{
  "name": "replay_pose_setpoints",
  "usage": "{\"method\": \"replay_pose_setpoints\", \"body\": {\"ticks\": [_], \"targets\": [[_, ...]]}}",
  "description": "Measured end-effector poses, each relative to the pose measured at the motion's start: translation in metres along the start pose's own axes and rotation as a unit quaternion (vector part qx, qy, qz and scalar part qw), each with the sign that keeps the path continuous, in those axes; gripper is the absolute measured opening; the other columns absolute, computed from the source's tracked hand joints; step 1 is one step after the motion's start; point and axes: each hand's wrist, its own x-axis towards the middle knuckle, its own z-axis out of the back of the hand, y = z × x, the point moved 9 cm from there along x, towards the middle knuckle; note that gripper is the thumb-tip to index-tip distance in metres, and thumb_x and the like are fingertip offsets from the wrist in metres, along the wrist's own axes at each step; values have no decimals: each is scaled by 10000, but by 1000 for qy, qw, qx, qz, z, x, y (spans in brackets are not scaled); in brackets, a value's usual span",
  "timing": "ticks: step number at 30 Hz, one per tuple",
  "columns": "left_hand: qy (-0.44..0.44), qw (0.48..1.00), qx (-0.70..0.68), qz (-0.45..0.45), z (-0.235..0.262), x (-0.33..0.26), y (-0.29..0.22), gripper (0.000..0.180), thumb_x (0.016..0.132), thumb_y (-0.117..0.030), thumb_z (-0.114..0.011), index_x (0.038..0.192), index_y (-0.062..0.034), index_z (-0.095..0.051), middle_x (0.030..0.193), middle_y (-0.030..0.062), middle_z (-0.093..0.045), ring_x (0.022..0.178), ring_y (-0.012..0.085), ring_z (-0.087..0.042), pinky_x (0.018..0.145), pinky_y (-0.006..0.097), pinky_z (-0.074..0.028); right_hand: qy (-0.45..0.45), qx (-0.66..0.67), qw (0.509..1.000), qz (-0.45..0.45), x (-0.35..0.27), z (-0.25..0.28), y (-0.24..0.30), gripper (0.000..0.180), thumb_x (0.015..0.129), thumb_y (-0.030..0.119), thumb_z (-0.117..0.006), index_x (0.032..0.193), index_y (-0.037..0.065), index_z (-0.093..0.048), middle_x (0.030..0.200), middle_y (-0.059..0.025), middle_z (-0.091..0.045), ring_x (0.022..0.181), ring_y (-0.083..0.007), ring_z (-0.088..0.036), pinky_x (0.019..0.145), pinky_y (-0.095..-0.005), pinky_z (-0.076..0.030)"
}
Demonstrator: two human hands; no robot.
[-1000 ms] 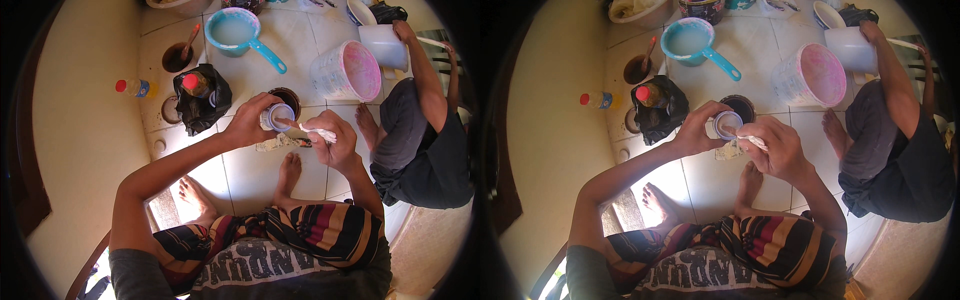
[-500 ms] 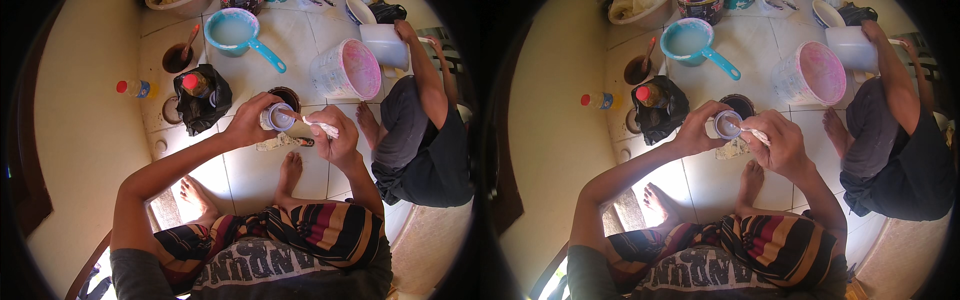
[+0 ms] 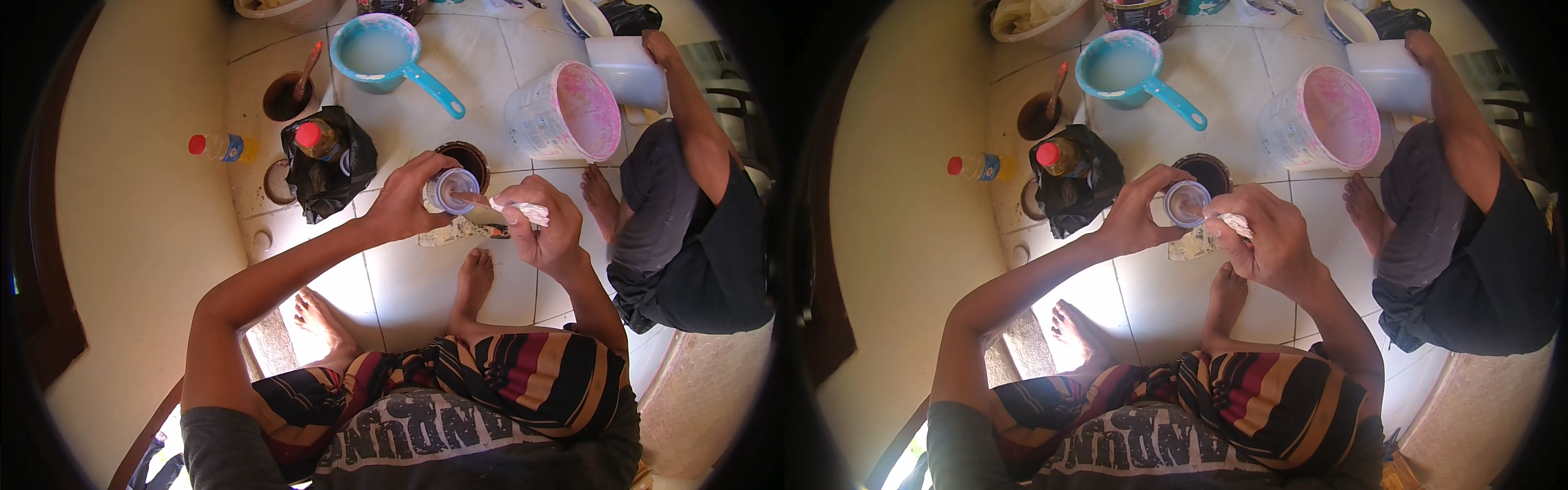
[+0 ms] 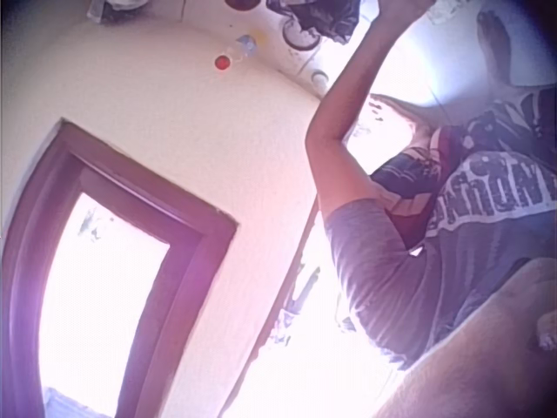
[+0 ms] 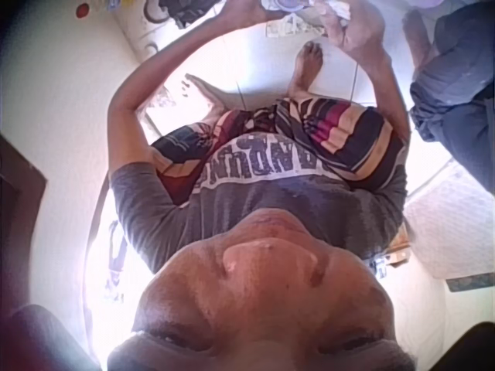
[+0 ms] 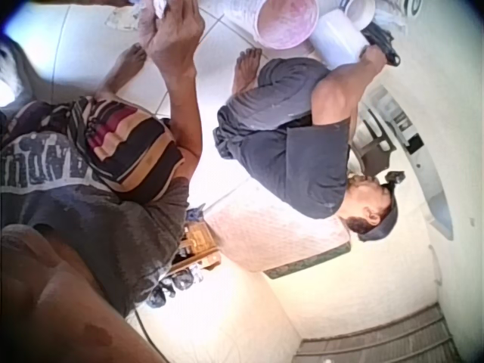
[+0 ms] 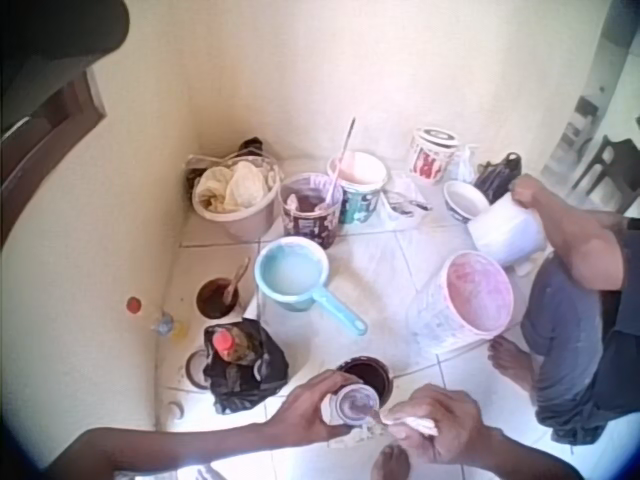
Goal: The person pours yellow paint into a small container of brown paint, stirs the mixture with a wooden stick, and then uses a brush to apply the paint to a piece of paper.
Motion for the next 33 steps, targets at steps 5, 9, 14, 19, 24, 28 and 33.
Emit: {"method": "replay_pose_setpoints", "body": {"ticks": [5, 9, 14, 19, 24, 28, 33], "targets": [[2, 1000, 0, 2, -1, 1, 0, 664, 623, -25, -829, 1234, -50, -570, 1169, 116, -621, 1097, 276, -630, 935, 380, -508, 7, -32, 999, 15, 1, 1, 2, 172, 870, 94, -699, 996, 32, -599, 846, -109, -651, 685, -279, -628, 577, -358, -510], [-3, 1000, -6, -4, 0, 0, 0, 663, 623, -26, -834, 1232, -49, -573, 1170, 115, -622, 1096, 275, -631, 936, 380, -510, 8, -20, 1000, 22, 0, -1, 3, 188, 864, 93, -704, 1010, 35, -600, 832, -109, -642, 679, -279, -621, 574, -357, -507], [2, 1000, -10, -2, -2, 1, 2, 663, 625, -27, -835, 1234, -50, -573, 1172, 115, -621, 1102, 276, -630, 941, 381, -509, 9, -32, 999, 22, 1, 1, 3, 201, 857, 88, -709, 1014, 36, -595, 821, -109, -635, 680, -278, -624, 576, -357, -510], [7, 1000, -10, 6, -2, 0, 1, 660, 631, -27, -832, 1237, -51, -572, 1175, 117, -620, 1106, 275, -628, 945, 379, -508, 16, -14, 1000, 16, -1, -1, 1, 215, 853, 94, -717, 1021, 34, -597, 820, -107, -632, 681, -274, -620, 570, -353, -504], [4, 1000, -12, 2, -2, 2, -1, 655, 634, -33, -835, 1235, -50, -574, 1178, 122, -618, 1108, 278, -627, 946, 380, -508, 7, -24, 999, 22, 3, 0, 3, 215, 845, 86, -724, 1011, 35, -595, 821, -105, -630, 683, -275, -621, 569, -352, -504], [2, 1000, -9, 2, -1, 1, -1, 651, 637, -36, -836, 1234, -48, -574, 1178, 123, -619, 1103, 279, -628, 944, 381, -507, 14, -50, 998, 30, 2, 1, 3, 209, 853, 95, -721, 1008, 33, -597, 826, -106, -631, 681, -273, -620, 570, -349, -503], [1, 1000, -3, 6, 2, 2, 0, 644, 638, -42, -836, 1228, -43, -576, 1176, 117, -620, 1093, 275, -632, 939, 381, -507, 7, -7, 1000, 28, 3, -2, 3, 199, 859, 105, -714, 1005, 28, -602, 830, -110, -628, 679, -279, -617, 571, -354, -504]]}}
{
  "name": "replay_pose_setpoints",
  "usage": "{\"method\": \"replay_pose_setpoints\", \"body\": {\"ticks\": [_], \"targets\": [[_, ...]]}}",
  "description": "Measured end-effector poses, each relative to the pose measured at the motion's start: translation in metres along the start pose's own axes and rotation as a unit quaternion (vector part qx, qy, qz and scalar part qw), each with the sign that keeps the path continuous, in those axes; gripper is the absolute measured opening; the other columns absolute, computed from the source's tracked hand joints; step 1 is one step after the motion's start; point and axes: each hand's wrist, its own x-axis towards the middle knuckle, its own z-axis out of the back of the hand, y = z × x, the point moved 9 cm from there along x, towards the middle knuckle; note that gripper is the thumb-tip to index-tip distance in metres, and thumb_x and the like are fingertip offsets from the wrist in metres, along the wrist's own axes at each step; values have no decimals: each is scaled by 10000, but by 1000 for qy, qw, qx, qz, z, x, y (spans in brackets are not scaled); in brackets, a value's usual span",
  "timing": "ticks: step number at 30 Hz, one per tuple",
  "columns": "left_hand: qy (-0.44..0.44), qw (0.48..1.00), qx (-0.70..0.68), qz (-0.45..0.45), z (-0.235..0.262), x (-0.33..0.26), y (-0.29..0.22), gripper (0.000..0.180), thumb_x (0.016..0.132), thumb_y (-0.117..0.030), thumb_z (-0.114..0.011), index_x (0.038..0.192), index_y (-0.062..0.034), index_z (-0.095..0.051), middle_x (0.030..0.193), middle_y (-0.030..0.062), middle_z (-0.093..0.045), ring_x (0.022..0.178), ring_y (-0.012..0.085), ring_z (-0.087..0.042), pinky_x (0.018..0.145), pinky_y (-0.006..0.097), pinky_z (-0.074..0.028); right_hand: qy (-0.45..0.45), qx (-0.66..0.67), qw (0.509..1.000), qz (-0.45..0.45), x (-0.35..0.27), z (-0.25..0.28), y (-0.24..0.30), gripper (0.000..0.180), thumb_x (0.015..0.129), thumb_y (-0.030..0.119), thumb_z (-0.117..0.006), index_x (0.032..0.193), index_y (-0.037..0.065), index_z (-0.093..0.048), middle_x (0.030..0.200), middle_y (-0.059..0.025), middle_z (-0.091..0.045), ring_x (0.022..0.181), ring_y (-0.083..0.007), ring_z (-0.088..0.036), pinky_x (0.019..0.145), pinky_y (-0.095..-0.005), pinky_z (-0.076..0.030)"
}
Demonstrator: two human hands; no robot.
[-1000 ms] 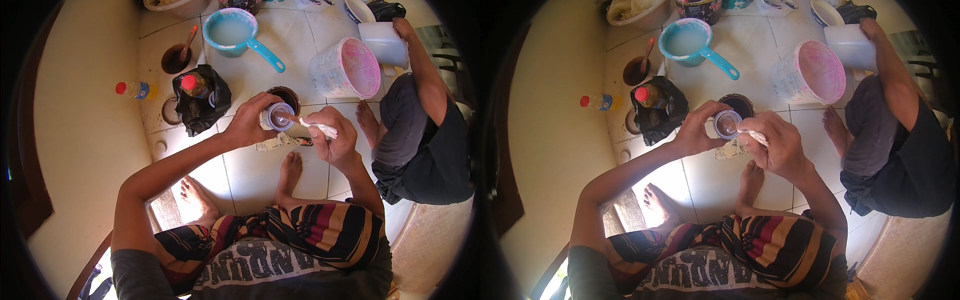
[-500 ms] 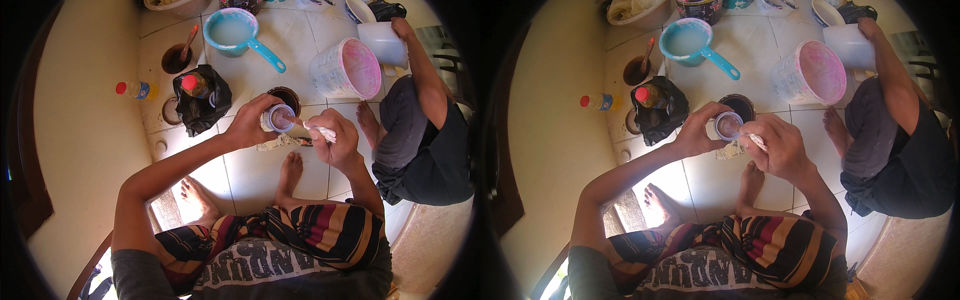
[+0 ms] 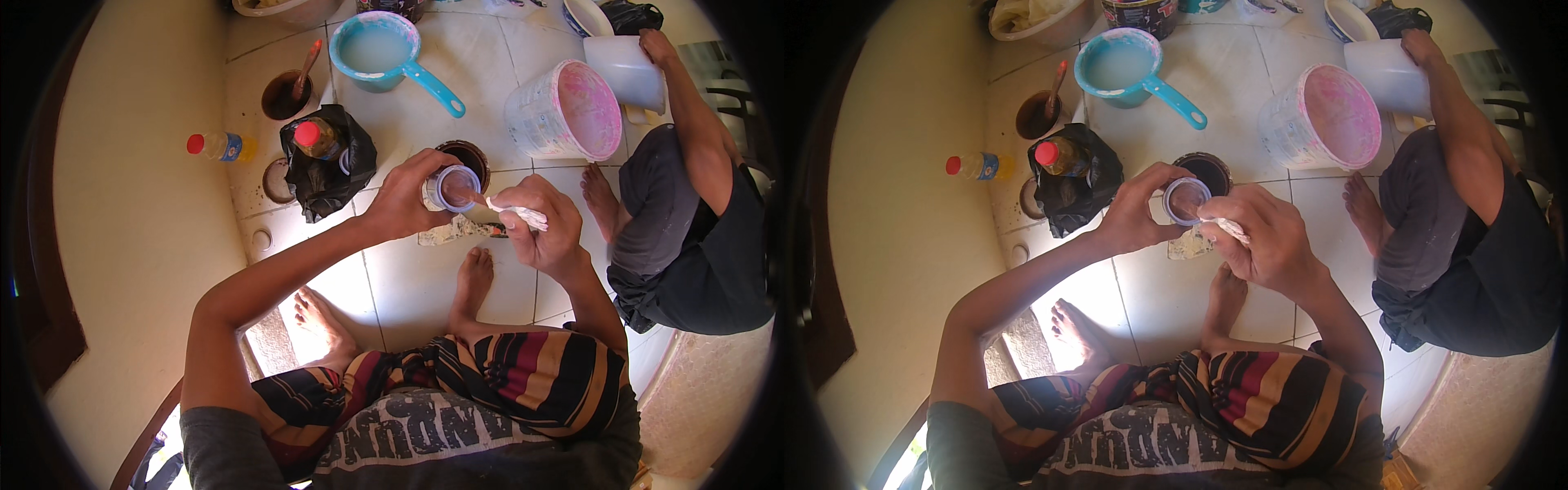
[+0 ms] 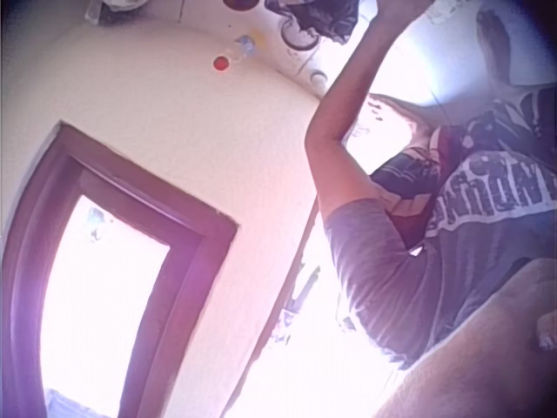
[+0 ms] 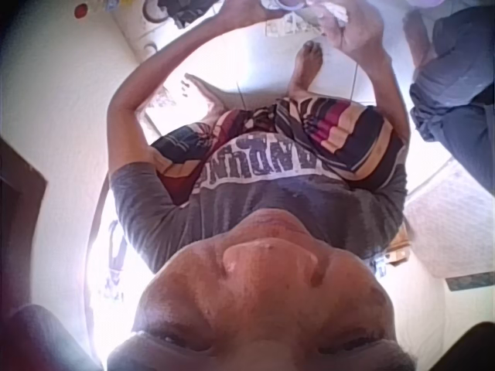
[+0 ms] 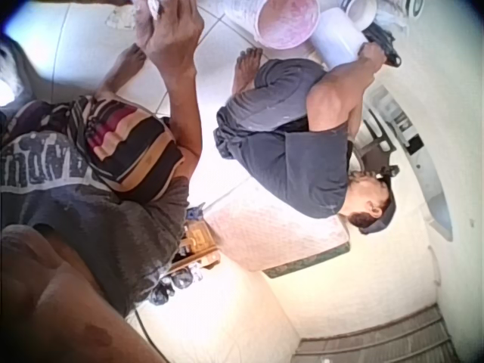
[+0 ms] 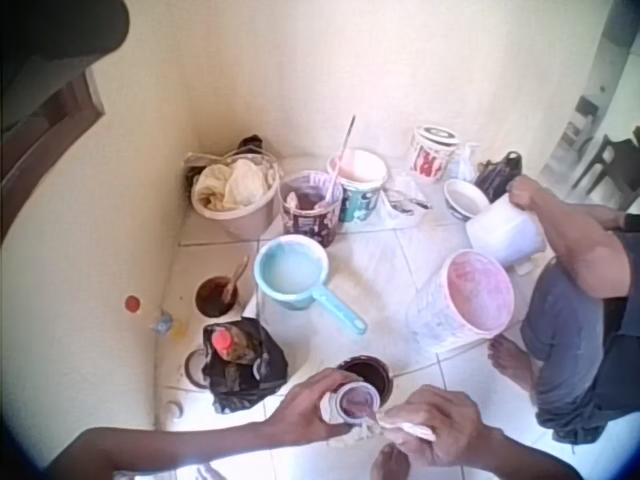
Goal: The person pours yellow paint into a small container of brown paint, stirs the mixture with a wooden stick, and then uses a brush to apply the paint to a piece of paper.
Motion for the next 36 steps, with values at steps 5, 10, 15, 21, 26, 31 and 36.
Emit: {"method": "replay_pose_setpoints", "body": {"ticks": [5, 10, 15, 21, 26, 31, 36], "targets": [[-6, 1000, 7, -5, 1, 2, -1, 650, 631, -41, -837, 1227, -41, -577, 1175, 113, -620, 1093, 272, -632, 939, 381, -506, -10, -28, 1000, 1, -2, 3, -2, 186, 873, 115, -701, 1008, 26, -608, 832, -109, -633, 677, -279, -619, 577, -358, -508], [-3, 1000, 5, 6, 3, 1, 3, 654, 626, -34, -837, 1226, -39, -576, 1182, 112, -620, 1105, 271, -629, 948, 381, -503, -13, 6, 1000, -9, -2, 0, -2, 175, 876, 108, -693, 1002, 22, -606, 832, -107, -640, 680, -282, -621, 579, -353, -507], [-3, 1000, -2, 1, 1, 2, 2, 660, 630, -31, -837, 1235, -46, -571, 1189, 109, -621, 1111, 269, -628, 952, 376, -502, -17, -32, 999, -4, 1, 5, -2, 153, 882, 91, -680, 1002, 31, -608, 826, -102, -642, 671, -272, -628, 575, -338, -508], [-2, 1000, -2, -3, 1, 0, 2, 657, 634, -24, -832, 1237, -58, -574, 1188, 108, -621, 1107, 268, -630, 948, 371, -503, -62, 41, 988, -138, -11, 7, -27, 102, 960, 117, -601, 980, 18, -619, 826, -88, -654, 585, -161, -585, 550, -273, -471], [4, 1000, -7, 4, -2, 2, -1, 668, 629, -14, -821, 1246, -60, -571, 1197, 107, -619, 1109, 268, -630, 945, 369, -506, -133, 50, 973, -183, -18, 25, -40, 157, 998, 118, -536, 961, -2, -629, 842, -64, -662, 641, -113, -575, 596, -252, -462], [5, 1000, -7, 7, 3, -1, 2, 656, 631, -7, -812, 1240, -53, -574, 1206, 108, -612, 1123, 267, -623, 961, 378, -500, -109, 57, 982, -144, -13, 31, -25, 114, 965, 103, -582, 956, -2, -625, 854, -89, -671, 674, -150, -608, 606, -274, -477], [11, 1000, -9, 9, 2, 3, -2, 647, 634, -18, -824, 1231, -42, -577, 1213, 112, -609, 1130, 266, -621, 970, 384, -495, -42, -6, 999, -2, 1, 17, -2, 146, 873, 78, -694, 984, 22, -617, 844, -105, -662, 632, -244, -600, 569, -320, -485]]}}
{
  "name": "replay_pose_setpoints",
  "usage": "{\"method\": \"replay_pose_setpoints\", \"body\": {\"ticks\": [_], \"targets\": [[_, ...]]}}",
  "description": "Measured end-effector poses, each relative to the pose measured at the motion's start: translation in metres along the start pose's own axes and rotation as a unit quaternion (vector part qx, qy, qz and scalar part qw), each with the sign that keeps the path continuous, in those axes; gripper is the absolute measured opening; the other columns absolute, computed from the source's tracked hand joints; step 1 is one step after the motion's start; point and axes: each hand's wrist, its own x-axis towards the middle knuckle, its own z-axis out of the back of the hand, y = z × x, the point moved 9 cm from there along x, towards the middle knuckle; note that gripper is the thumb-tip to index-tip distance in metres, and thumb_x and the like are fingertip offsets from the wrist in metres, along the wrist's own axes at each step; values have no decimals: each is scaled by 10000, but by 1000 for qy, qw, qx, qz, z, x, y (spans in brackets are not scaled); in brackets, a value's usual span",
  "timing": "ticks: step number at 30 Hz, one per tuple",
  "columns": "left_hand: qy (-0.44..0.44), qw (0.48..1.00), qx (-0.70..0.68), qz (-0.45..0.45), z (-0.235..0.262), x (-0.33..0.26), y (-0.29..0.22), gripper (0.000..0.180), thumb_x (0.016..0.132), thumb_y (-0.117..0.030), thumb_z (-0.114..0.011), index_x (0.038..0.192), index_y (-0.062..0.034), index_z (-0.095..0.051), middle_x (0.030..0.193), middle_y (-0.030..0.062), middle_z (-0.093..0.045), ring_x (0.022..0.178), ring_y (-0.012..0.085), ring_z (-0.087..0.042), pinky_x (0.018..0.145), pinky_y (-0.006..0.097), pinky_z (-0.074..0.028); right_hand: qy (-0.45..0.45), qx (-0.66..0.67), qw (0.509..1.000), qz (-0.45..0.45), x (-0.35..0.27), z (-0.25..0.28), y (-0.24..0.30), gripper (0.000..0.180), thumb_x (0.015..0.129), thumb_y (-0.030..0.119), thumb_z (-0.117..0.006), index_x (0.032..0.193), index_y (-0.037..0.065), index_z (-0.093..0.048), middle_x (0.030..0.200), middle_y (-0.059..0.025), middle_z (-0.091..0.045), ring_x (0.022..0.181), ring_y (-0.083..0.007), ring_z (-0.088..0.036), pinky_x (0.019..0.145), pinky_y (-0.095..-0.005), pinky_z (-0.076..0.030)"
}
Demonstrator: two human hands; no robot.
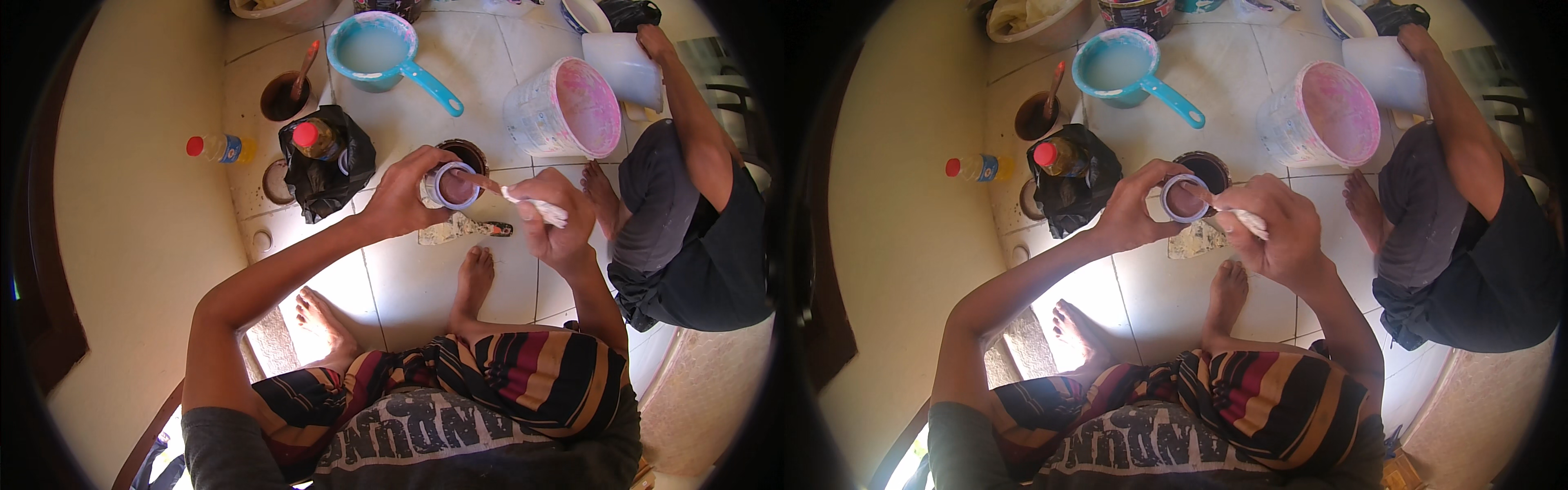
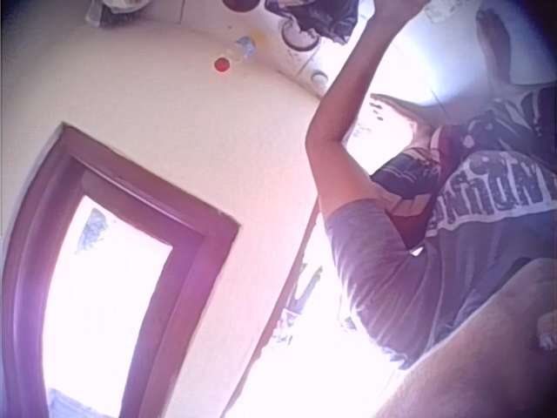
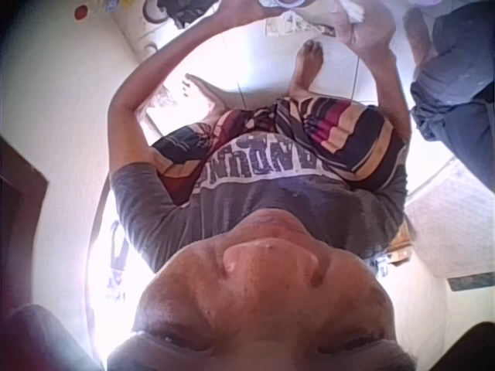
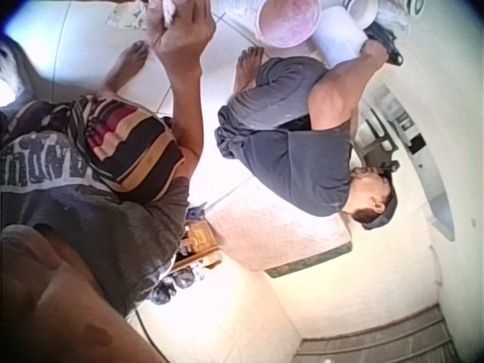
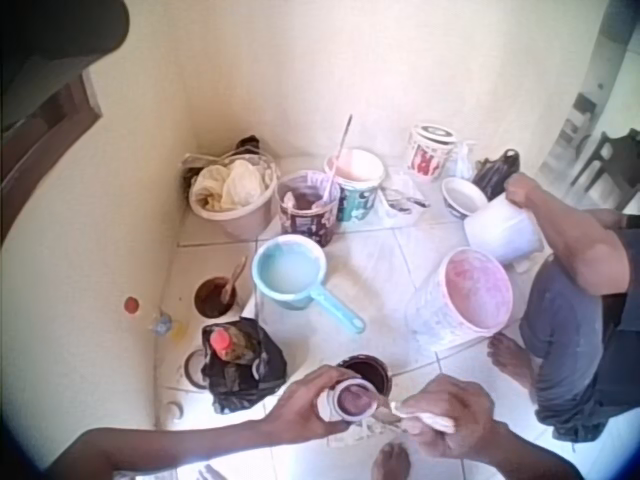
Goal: The person pours yellow paint into a small container of brown paint, stirs the mixture with a wooden stick, and then uses a brush to apply the paint to a piece of paper.
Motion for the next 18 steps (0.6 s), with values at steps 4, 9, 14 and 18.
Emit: {"method": "replay_pose_setpoints", "body": {"ticks": [4, 9, 14, 18], "targets": [[-6, 1000, 2, -9, -2, 1, 0, 649, 635, -34, -839, 1229, -38, -576, 1215, 114, -612, 1121, 268, -626, 962, 382, -500, 51, 18, 998, 13, -3, -14, 1, 242, 822, 97, -750, 1022, 58, -620, 844, -93, -639, 671, -259, -602, 565, -341, -488], [-11, 1000, 15, -7, 2, 0, 2, 656, 629, -34, -840, 1229, -36, -575, 1206, 116, -617, 1115, 273, -631, 959, 380, -503, 57, 14, 998, 13, -4, -12, 2, 278, 816, 101, -756, 1055, 72, -617, 842, -96, -613, 707, -267, -610, 573, -347, -489], [-7, 1000, 17, -14, 1, 1, 1, 666, 621, -33, -837, 1232, -40, -573, 1191, 113, -620, 1112, 274, -631, 955, 379, -503, 44, 27, 999, 7, -5, -14, -2, 282, 814, 101, -759, 1055, 68, -616, 849, -98, -622, 713, -277, -612, 584, -357, -498], [-13, 1000, 22, -11, 2, 0, 3, 673, 616, -34, -836, 1235, -43, -573, 1179, 108, -623, 1105, 271, -633, 945, 377, -504, 60, 41, 997, -2, -6, -15, 1, 294, 806, 93, -764, 1058, 65, -616, 851, -101, -626, 716, -281, -614, 589, -362, -501]]}}
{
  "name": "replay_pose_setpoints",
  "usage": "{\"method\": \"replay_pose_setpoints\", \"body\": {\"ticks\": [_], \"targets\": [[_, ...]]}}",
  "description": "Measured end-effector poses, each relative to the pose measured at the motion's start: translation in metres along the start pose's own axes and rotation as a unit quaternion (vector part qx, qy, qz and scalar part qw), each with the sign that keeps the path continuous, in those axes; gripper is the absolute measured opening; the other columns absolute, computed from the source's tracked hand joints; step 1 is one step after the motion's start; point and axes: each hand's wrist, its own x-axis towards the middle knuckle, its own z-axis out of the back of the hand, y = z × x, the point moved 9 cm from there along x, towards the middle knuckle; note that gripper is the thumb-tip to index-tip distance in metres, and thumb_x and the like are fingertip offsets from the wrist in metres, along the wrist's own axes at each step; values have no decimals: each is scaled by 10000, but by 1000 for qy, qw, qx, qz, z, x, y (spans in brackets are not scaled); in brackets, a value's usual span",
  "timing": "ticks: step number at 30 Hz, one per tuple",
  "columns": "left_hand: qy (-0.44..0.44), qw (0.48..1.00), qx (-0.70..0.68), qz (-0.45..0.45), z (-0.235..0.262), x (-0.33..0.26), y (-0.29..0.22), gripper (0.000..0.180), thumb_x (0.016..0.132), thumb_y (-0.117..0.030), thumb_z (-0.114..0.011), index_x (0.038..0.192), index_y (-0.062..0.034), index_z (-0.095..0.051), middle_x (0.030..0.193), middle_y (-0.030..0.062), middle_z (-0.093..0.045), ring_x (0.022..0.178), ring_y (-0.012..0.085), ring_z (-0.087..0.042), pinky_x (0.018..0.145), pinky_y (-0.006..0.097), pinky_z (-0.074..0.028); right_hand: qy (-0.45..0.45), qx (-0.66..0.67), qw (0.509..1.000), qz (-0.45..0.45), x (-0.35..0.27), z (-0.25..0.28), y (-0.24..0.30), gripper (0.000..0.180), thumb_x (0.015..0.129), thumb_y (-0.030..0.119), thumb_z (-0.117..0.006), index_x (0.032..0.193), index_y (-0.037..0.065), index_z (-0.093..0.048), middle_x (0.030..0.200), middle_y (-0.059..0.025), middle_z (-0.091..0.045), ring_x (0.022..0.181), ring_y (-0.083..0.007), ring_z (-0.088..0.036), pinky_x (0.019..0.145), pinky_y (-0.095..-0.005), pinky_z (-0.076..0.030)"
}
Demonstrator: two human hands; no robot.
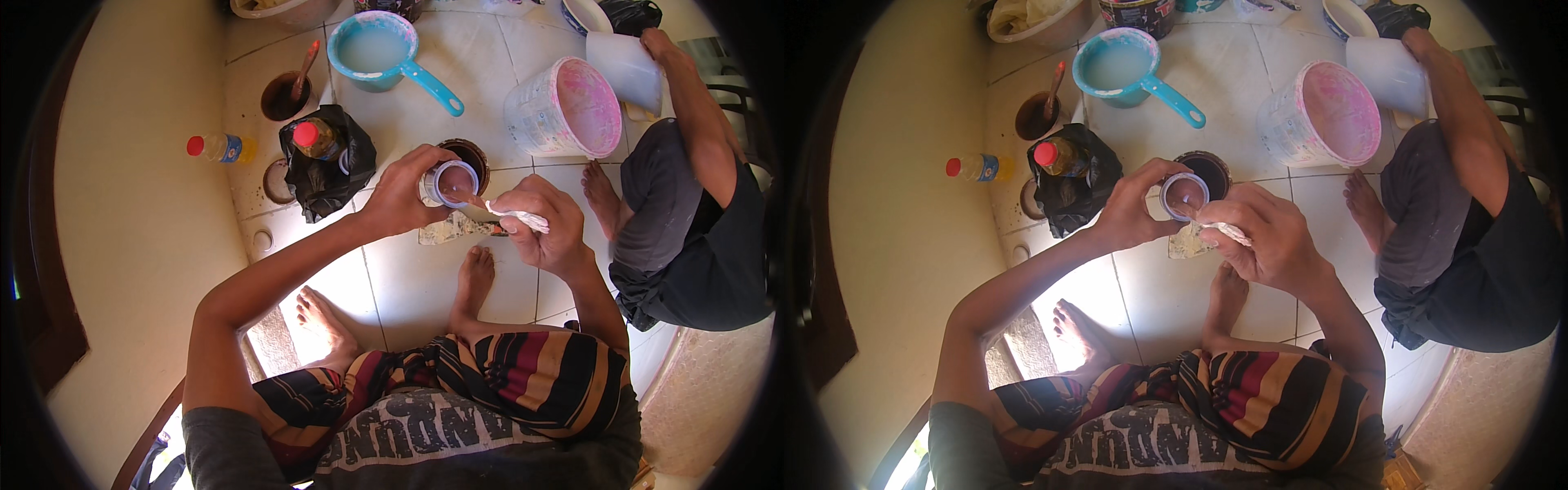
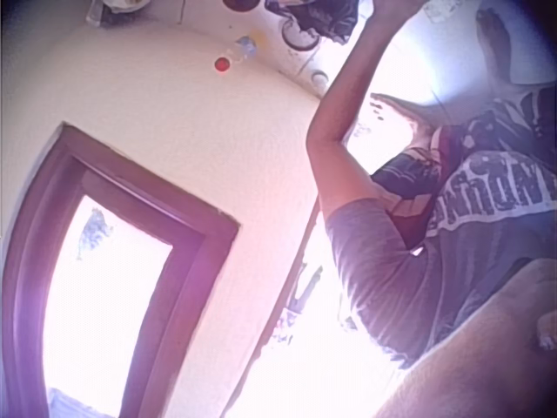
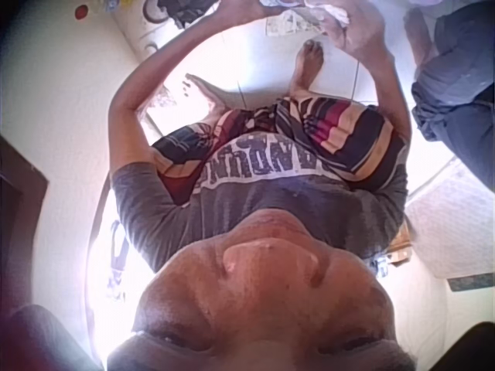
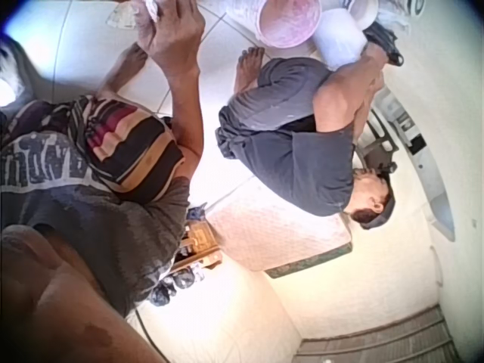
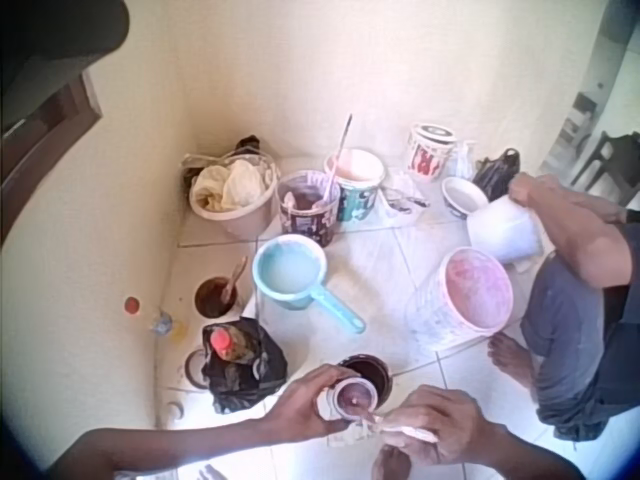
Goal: The person pours yellow paint into a small container of brown paint, stirs the mixture with a wooden stick, and then uses a brush to apply the paint to a piece of paper.
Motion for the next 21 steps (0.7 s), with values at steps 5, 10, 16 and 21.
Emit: {"method": "replay_pose_setpoints", "body": {"ticks": [5, 10, 16, 21], "targets": [[-1, 1000, 8, -4, 4, 1, -1, 674, 616, -34, -831, 1239, -42, -573, 1175, 106, -625, 1092, 265, -637, 932, 375, -506, -12, -33, 999, 11, 0, 2, -2, 279, 813, 100, -758, 1050, 66, -614, 851, -100, -630, 722, -281, -620, 589, -356, -503], [-6, 1000, 10, -11, 4, 2, -2, 661, 618, -36, -829, 1230, -40, -579, 1171, 105, -628, 1083, 271, -639, 927, 372, -509, -6, -22, 1000, -20, -1, 2, -6, 232, 851, 107, -732, 1039, 50, -609, 836, -96, -634, 703, -273, -620, 588, -351, -505], [-7, 1000, 5, -8, 4, 1, -3, 652, 616, -39, -833, 1220, -42, -585, 1161, 109, -633, 1085, 277, -638, 932, 372, -510, -32, -3, 999, -17, 4, 2, -5, 193, 872, 119, -714, 1011, 41, -605, 823, -104, -633, 686, -277, -622, 573, -350, -499], [-1, 1000, 6, -5, 2, 0, -3, 650, 618, -45, -837, 1219, -53, -589, 1162, 107, -636, 1090, 272, -638, 936, 373, -510, -19, -41, 999, -10, 6, 4, -4, 181, 875, 102, -708, 1015, 41, -610, 812, -102, -628, 674, -272, -616, 570, -346, -494]]}}
